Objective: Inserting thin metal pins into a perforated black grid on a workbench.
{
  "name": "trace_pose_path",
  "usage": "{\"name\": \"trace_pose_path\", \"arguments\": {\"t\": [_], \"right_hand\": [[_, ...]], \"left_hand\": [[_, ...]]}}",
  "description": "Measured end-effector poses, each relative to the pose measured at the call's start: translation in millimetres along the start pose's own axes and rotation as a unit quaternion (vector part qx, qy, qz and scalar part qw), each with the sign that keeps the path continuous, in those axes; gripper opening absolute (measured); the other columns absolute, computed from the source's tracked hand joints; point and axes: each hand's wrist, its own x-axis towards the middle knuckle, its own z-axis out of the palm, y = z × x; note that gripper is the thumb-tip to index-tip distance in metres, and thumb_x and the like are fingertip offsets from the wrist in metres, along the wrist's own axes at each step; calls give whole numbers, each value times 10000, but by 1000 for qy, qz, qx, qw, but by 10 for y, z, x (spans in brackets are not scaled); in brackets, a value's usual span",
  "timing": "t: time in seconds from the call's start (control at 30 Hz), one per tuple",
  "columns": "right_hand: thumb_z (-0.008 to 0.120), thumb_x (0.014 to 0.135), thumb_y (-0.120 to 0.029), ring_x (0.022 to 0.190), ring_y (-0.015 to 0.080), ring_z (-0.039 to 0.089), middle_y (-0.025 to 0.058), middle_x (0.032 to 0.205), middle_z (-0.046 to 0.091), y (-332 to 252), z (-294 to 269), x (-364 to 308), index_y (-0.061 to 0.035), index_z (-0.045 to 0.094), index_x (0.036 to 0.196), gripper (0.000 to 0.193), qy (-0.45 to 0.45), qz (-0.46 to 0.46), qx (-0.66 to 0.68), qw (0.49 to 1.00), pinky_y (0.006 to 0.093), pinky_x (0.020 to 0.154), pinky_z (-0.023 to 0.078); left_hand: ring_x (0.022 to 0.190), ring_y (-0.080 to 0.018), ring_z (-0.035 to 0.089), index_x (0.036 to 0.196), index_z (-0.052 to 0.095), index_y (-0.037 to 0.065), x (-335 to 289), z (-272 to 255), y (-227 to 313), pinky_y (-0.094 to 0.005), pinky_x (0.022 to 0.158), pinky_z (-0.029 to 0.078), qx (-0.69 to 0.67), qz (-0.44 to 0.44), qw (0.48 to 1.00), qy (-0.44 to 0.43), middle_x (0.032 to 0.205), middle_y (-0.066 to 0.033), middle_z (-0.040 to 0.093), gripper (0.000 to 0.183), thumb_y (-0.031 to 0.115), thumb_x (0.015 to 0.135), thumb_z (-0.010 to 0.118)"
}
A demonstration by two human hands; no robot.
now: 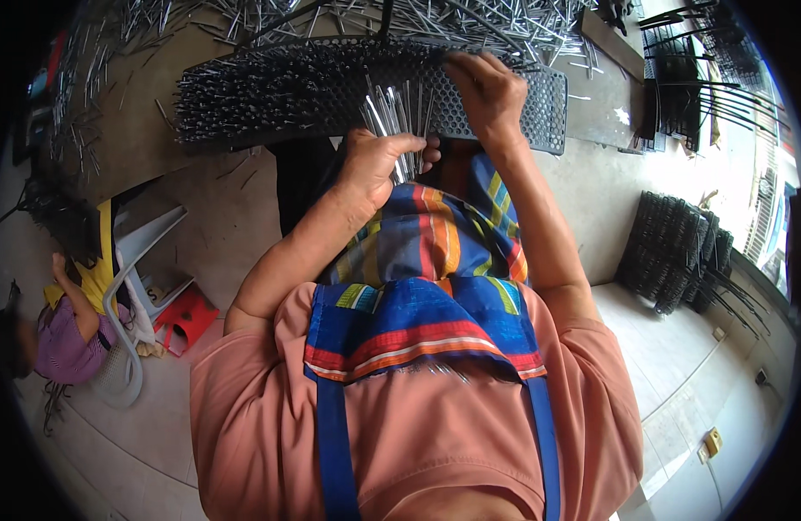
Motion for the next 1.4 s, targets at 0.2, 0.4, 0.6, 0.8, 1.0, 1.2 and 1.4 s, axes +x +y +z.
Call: {"name": "trace_pose_path", "arguments": {"t": [0.2, 0.4, 0.6, 0.8, 1.0, 1.2, 1.4], "right_hand": [[712, 814, -78, 475, 32, 421, -21, 604, 563, -423, -106, -305, -22, 666, 753, 94, -192, 395, 437, 785, 208, 442, 311], [699, 833, -78, 455, 27, 404, -23, 585, 547, -386, -32, -245, -29, 662, 769, 89, -251, 370, 421, 789, 212, 424, 282], [736, 799, -15, 600, 43, 518, -12, 728, 645, -487, 104, -75, 1, 720, 894, 98, 38, 268, 378, 886, 200, 536, 412], [721, 774, 51, 750, 68, 588, 21, 822, 667, -391, 496, 113, 15, 715, 862, 95, 102, 77, 317, 940, 198, 688, 472], [719, 760, 68, 761, 77, 600, 38, 823, 675, -417, 554, 142, 29, 705, 858, 106, 87, 61, 303, 947, 206, 695, 485], [783, 706, -23, 622, 174, 638, 58, 744, 651, -350, 688, 73, -47, 728, 841, 147, 83, 20, 179, 980, 259, 580, 495], [769, 723, -36, 671, 172, 663, 72, 758, 674, -510, 609, 171, -37, 733, 855, 138, 61, 12, 129, 990, 258, 608, 500]], "left_hand": [[679, -222, 704, 983, 654, -17, -161, 2, -4, -323, 585, 591, 30, 64, 997, -33, 838, -131, 703, 294, -144, 726, 588], [708, -191, 706, 953, 665, -18, -246, -140, -74, -312, 627, 604, 88, 113, 989, -28, 855, -92, 703, 261, -131, 725, 606], [731, -218, 701, 1016, 666, -35, -244, -348, -45, -322, 684, 583, 35, 54, 994, 84, 864, -114, 702, 282, -127, 758, 601], [732, -217, 701, 989, 669, -32, -288, -296, 53, -324, 669, 582, 25, 49, 996, 66, 866, -112, 699, 259, -116, 746, 631], [699, -204, 698, 928, 680, -32, -308, -282, 119, -301, 672, 570, -8, 81, 992, 100, 855, -118, 698, 216, -120, 733, 649], [634, -218, 689, 917, 673, -38, -279, -268, 107, -305, 526, 547, -9, 92, 992, 80, 799, -159, 705, 178, -100, 762, 612], [781, -224, 706, 942, 668, -81, -146, -396, 1, -328, 754, 584, -49, 102, 990, 83, 921, -149, 702, 231, -143, 721, 639]]}}
